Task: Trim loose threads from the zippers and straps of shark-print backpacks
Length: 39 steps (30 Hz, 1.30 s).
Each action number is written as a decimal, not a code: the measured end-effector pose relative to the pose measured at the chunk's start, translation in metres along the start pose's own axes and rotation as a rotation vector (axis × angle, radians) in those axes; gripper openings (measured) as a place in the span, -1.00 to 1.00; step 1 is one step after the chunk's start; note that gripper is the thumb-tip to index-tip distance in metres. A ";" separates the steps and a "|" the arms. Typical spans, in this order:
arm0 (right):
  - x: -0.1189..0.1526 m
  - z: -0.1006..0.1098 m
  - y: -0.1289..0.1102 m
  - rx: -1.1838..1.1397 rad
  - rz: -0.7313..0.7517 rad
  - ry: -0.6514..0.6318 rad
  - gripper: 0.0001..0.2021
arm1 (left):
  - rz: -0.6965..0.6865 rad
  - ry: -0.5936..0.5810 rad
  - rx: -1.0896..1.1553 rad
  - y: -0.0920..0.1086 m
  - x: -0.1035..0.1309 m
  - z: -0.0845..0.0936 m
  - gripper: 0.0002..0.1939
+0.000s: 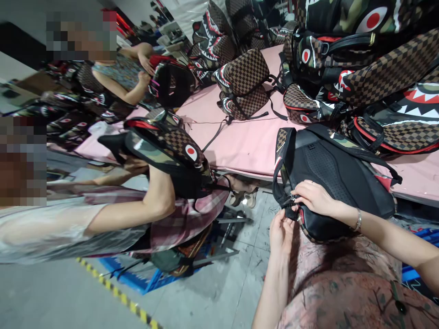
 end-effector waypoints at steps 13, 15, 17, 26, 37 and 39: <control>-0.009 -0.004 0.008 -0.449 -0.339 -0.007 -0.89 | -0.178 -0.029 -0.139 0.005 0.015 -0.019 -0.58; -0.013 -0.008 0.005 -0.563 -0.417 -0.020 -0.76 | -0.214 -0.002 -0.149 0.003 0.016 -0.019 -0.55; -0.017 -0.009 0.000 -0.543 -0.443 0.024 -0.74 | -0.278 0.050 -0.176 0.000 0.016 -0.015 -0.56; -0.009 -0.002 -0.032 -0.394 -0.017 0.048 -0.79 | -0.301 0.080 -0.180 0.007 0.012 -0.014 -0.59; 0.003 0.014 0.015 -0.134 -0.415 -0.125 -0.81 | -0.156 -0.068 -0.207 0.012 0.009 -0.018 -0.58; 0.004 0.009 0.007 -0.157 -0.414 -0.137 -0.87 | -0.159 -0.057 -0.184 0.011 0.010 -0.019 -0.57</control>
Point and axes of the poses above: each hand's wrist, its own x-axis away from the middle knuckle, its own z-axis out of the back of the hand, y = z × x, the point moved 4 cm from there along -x, towards the middle knuckle, and after that the axes turned 10 degrees about x, right-handed, at the moved point
